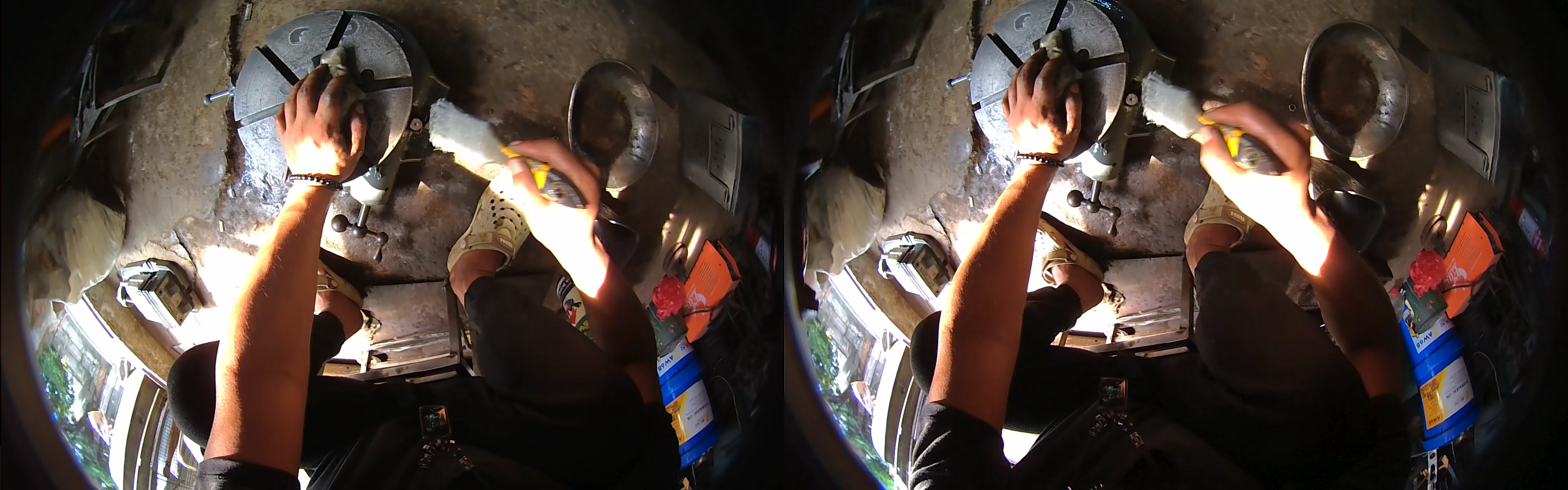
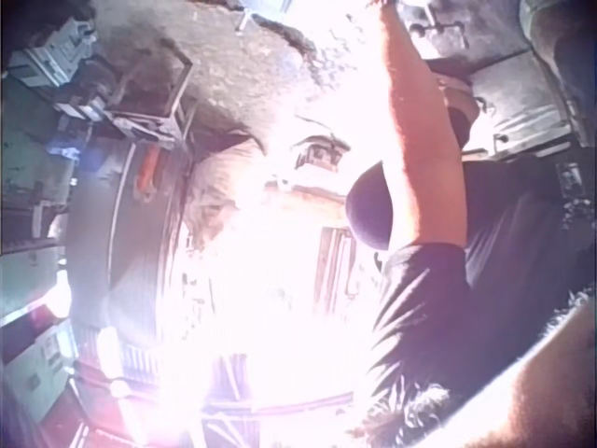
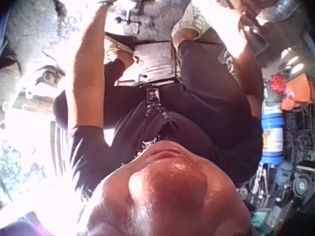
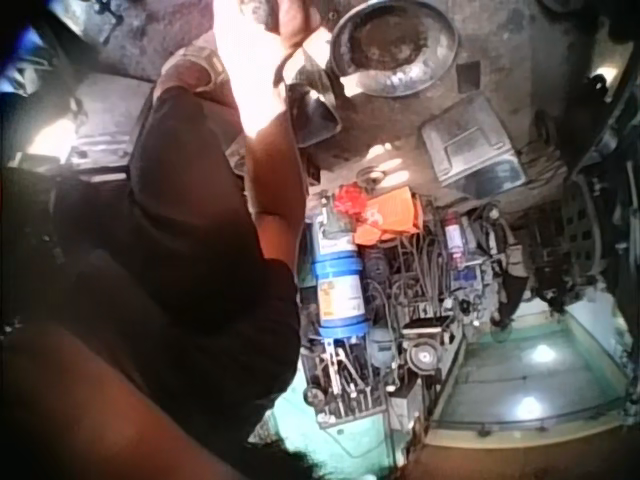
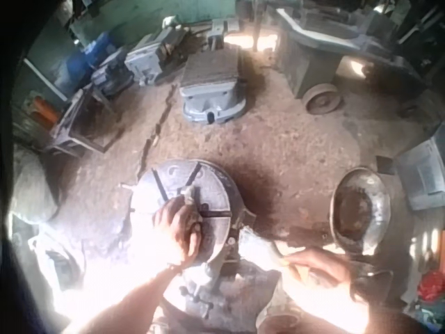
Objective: The person cleans a circular metal mechanical part using a brush and a rag. They repeatedly scrub the surface, wipe it with a cloth, and dip the brush into a container of liquid to continue cleaning.
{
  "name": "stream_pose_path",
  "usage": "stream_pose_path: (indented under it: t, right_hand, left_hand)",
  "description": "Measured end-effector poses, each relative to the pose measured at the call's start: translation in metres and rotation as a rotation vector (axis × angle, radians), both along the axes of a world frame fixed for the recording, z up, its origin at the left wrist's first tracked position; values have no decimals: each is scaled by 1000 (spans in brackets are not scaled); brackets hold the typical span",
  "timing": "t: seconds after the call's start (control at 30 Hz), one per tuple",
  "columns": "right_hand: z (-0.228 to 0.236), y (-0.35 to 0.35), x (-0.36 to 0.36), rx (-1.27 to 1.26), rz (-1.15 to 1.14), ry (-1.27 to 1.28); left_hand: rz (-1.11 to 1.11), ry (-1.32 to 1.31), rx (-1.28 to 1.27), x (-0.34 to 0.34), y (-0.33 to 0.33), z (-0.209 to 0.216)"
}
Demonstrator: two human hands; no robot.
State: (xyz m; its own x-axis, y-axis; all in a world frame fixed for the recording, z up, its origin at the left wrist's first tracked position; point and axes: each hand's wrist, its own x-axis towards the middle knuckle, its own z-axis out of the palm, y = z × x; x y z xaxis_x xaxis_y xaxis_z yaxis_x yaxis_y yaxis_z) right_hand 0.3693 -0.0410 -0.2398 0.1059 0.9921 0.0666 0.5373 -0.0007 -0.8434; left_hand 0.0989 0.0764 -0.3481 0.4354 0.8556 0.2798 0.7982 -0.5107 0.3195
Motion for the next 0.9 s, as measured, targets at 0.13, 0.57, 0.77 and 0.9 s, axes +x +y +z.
stream_pose_path:
  t: [0.13,0.57,0.77,0.9]
  right_hand:
    - [-1,-2,6,16,59,-38]
    - [5,-18,-14,25,155,-54]
    - [10,-21,-1,-42,58,27]
    - [6,-9,7,14,-97,-61]
  left_hand:
    - [-9,3,1,0,1,0]
    - [14,3,11,-1,1,-2]
    - [8,-25,9,-1,0,-2]
    - [13,9,0,0,0,0]
